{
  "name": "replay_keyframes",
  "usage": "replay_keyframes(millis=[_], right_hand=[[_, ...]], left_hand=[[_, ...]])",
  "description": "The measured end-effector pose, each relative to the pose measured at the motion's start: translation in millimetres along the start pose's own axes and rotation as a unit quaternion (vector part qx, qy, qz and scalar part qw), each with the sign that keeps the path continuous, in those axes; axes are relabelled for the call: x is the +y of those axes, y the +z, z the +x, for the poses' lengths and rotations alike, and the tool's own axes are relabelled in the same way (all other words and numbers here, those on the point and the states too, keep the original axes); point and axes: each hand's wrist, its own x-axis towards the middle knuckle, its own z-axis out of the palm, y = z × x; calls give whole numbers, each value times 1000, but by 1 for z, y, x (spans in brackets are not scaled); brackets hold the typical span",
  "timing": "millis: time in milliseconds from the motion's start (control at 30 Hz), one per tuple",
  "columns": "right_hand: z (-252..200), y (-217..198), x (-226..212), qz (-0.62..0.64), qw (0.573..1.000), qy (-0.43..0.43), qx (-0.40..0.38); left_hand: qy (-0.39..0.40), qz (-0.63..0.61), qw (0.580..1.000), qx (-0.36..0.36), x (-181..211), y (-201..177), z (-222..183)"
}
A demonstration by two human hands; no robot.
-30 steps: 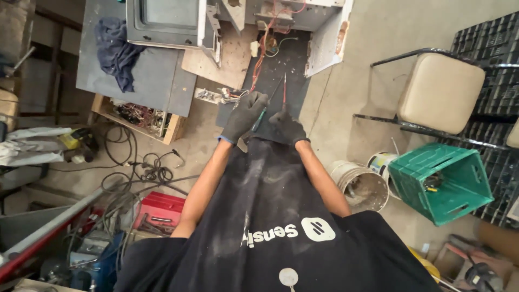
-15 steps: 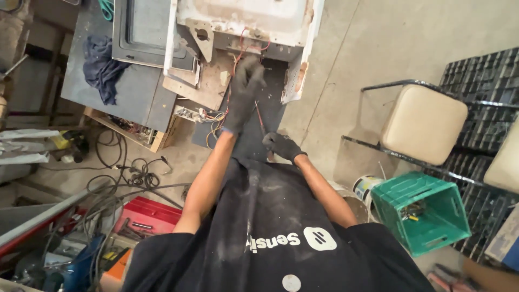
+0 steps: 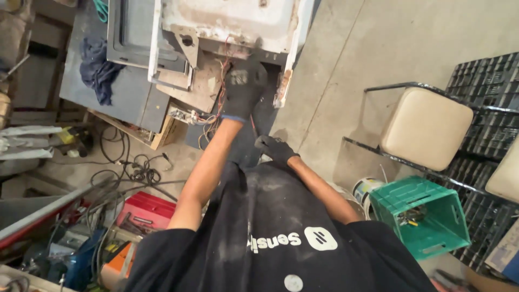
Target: Disassembling a microwave oven by removing screws and disconnecting internal wiring to extract components.
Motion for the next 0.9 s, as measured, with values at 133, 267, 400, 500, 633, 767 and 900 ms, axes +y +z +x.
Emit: replay_keyframes(millis=[133,267,400,500,633,767,900], right_hand=[[20,24,51,54,977,162,-125],[28,-2,35,92,965,200,-140],[61,-82,-61,169,918,343,-103],[65,-83,-75,178,916,352,-75],[76,-75,-82,172,900,397,-43],[78,-56,-71,193,886,421,-10],[82,-57,-78,216,868,446,18]], left_hand=[[58,94,992,-68,-32,15,-5],[66,168,983,-42,-88,71,5],[11,131,991,-28,-42,-1,-3],[67,105,992,-21,-37,-5,-2],[20,115,993,36,-6,-9,4],[131,47,990,24,-49,17,11],[158,44,967,194,-65,13,42]])
